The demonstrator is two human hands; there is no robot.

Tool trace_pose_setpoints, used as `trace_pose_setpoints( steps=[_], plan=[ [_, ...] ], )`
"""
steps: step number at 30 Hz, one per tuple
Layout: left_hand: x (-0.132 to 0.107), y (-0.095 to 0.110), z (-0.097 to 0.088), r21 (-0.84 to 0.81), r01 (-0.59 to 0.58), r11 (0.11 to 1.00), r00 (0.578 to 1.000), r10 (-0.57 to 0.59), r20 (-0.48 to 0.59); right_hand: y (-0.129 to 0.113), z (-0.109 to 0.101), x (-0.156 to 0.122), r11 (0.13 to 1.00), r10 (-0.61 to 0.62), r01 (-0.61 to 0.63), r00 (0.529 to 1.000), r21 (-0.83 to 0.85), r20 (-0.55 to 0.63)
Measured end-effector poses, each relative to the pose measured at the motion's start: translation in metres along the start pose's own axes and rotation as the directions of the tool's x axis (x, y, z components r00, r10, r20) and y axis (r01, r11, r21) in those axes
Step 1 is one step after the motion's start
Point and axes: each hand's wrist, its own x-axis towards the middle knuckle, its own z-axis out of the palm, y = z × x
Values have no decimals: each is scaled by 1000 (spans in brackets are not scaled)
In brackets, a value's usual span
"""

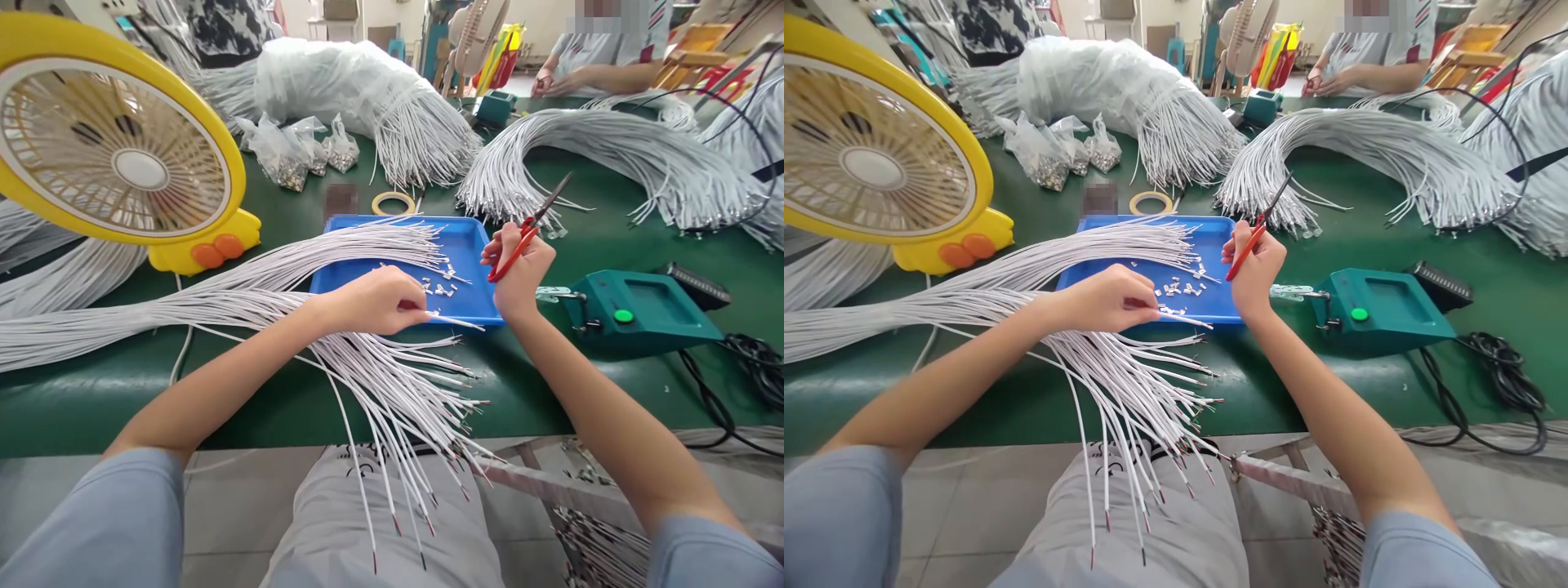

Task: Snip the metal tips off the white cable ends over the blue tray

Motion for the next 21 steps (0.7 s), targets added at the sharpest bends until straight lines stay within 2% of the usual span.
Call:
trace_pose_setpoints(
  steps=[2, 5, 8, 10, 11, 13, 15, 16, 21],
  plan=[
    [-2, 14, 5, -57, -37, 998, 999, 38, 9, 0, 0, -2, 1000, 0, 1, 1000, -3, 9],
    [-4, 34, 13, -205, -79, 976, 997, 81, -2, -1, 1, -6, 1000, 25, -25, 996, -1, 84],
    [-4, 39, 20, -291, -114, 950, 992, 122, 11, -1, 5, -12, 999, 42, -44, 983, 7, 177],
    [-1, 29, 24, -346, -70, 936, 998, 68, -18, -1, 7, -17, 998, 60, -66, 975, 21, 213],
    [0, 20, 26, -397, -20, 918, 999, 3, -44, -1, 9, -20, 996, 74, -83, 969, 26, 234],
    [4, -1, 30, -558, 101, 824, 979, -183, -94, -4, 11, -27, 993, 100, -111, 957, 27, 271],
    [8, -19, 31, -686, 140, 714, 949, -295, -113, -8, 12, -34, 992, 114, -127, 942, 23, 315],
    [9, -26, 32, -713, 139, 687, 936, -327, -132, -10, 12, -37, 991, 118, -134, 933, 23, 341],
    [11, -33, 32, -671, 72, 738, 887, -355, -295, -17, 10, -46, 991, 82, -119, 892, 56, 444]
  ],
)
